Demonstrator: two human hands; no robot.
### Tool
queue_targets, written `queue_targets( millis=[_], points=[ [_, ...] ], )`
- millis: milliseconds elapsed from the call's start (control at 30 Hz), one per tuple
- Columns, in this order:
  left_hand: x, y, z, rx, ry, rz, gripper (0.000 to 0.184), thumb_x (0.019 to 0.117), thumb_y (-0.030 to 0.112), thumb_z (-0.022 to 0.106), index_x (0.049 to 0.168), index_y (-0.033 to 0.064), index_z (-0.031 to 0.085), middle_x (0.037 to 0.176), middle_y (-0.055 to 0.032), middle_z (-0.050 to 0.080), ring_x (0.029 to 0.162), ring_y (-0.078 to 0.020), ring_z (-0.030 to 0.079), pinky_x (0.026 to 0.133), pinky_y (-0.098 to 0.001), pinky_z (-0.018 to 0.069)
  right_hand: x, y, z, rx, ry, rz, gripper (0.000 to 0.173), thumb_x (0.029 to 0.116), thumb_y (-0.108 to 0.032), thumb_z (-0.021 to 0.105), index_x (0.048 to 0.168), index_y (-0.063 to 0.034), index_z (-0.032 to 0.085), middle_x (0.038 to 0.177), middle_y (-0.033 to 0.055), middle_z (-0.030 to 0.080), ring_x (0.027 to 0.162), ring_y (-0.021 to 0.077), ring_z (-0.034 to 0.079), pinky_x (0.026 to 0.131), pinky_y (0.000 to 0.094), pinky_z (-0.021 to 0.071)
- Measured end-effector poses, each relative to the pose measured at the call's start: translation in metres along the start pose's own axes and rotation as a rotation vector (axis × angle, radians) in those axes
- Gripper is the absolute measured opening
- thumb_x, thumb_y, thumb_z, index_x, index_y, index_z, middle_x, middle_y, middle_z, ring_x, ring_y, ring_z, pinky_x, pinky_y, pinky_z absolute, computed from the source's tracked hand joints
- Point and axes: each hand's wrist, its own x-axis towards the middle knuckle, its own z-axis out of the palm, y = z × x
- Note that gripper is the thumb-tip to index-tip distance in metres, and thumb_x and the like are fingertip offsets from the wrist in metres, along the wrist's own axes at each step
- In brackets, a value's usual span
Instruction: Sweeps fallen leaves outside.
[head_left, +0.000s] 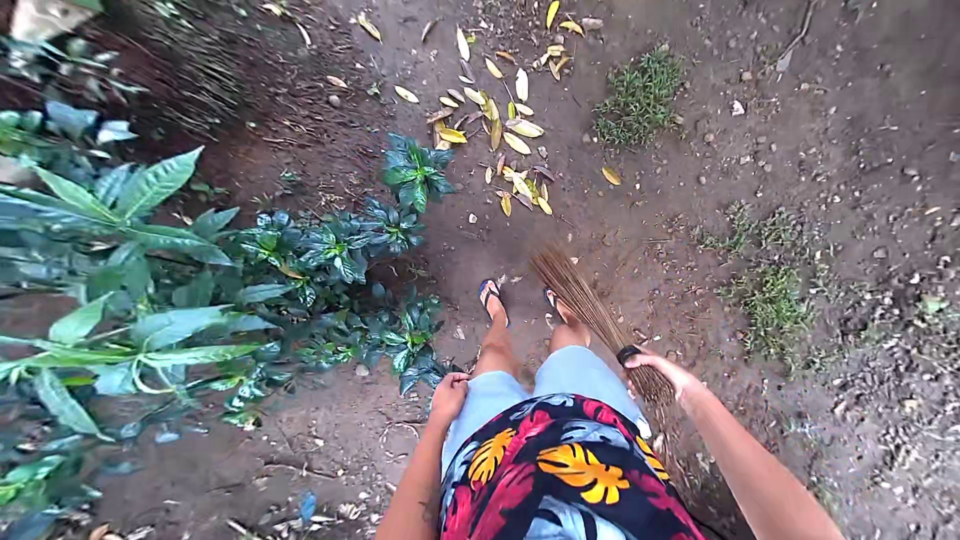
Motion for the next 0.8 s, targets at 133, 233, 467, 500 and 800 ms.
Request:
queue_targets(
  millis=[133,233,467,500,800],
  points=[
    [0.013,-0.010,-0.047,-0.050,-0.025,0.000,0.030,0.1058,0.009,0.050,0.132,-0.0028,0.058,0.106,-0.0193,0.066,0.084,-0.0211,0.063,0.080,-0.0383,0.0533,0.030,-0.038,0.016,-0.197,0.180,0.143,0.024,0.0977,-0.017,0.057,0.120,-0.0072,0.055,0.085,0.0072,0.062,0.069,0.0156,0.064,0.063,0.0318,0.0571],
    [0.012,-0.016,-0.067,-0.050,-0.034,-0.031,0.031,0.1067,0.010,0.049,0.134,-0.0009,0.057,0.105,-0.0179,0.066,0.081,-0.0188,0.062,0.076,-0.0356,0.0530,0.041,-0.053,0.018,-0.760,0.445,0.098,0.064,0.0839,-0.018,0.080,0.143,-0.0078,0.056,0.126,0.0227,0.064,0.115,0.0354,0.063,0.098,0.0575,0.0503],
    [0.018,-0.027,-0.068,-0.119,-0.063,-0.055,0.030,0.1060,0.008,0.051,0.134,-0.0010,0.056,0.099,-0.0154,0.066,0.074,-0.0156,0.061,0.070,-0.0320,0.0526,-0.007,0.002,0.008,-0.829,0.552,-0.011,0.110,0.0746,-0.020,0.088,0.164,-0.0302,0.025,0.143,0.0245,0.056,0.130,0.0418,0.056,0.106,0.0644,0.0438],
    [0.020,-0.025,-0.068,-0.113,-0.059,-0.050,0.030,0.1055,0.007,0.051,0.134,-0.0009,0.056,0.097,-0.0146,0.066,0.072,-0.0149,0.060,0.068,-0.0312,0.0519,-0.015,0.011,0.009,-0.748,0.556,-0.025,0.109,0.0741,-0.018,0.089,0.163,-0.0296,0.027,0.144,0.0236,0.056,0.131,0.0407,0.055,0.106,0.0633,0.0441],
    [0.013,0.011,-0.089,-0.054,-0.076,0.038,0.029,0.1033,0.005,0.055,0.130,-0.0041,0.057,0.093,-0.0145,0.066,0.069,-0.0144,0.062,0.066,-0.0302,0.0533,0.098,-0.003,0.049,-0.302,0.800,-0.034,0.088,0.0836,-0.024,0.082,0.156,-0.0038,0.036,0.140,0.0282,0.055,0.132,0.0420,0.054,0.107,0.0604,0.0444]
  ],
)
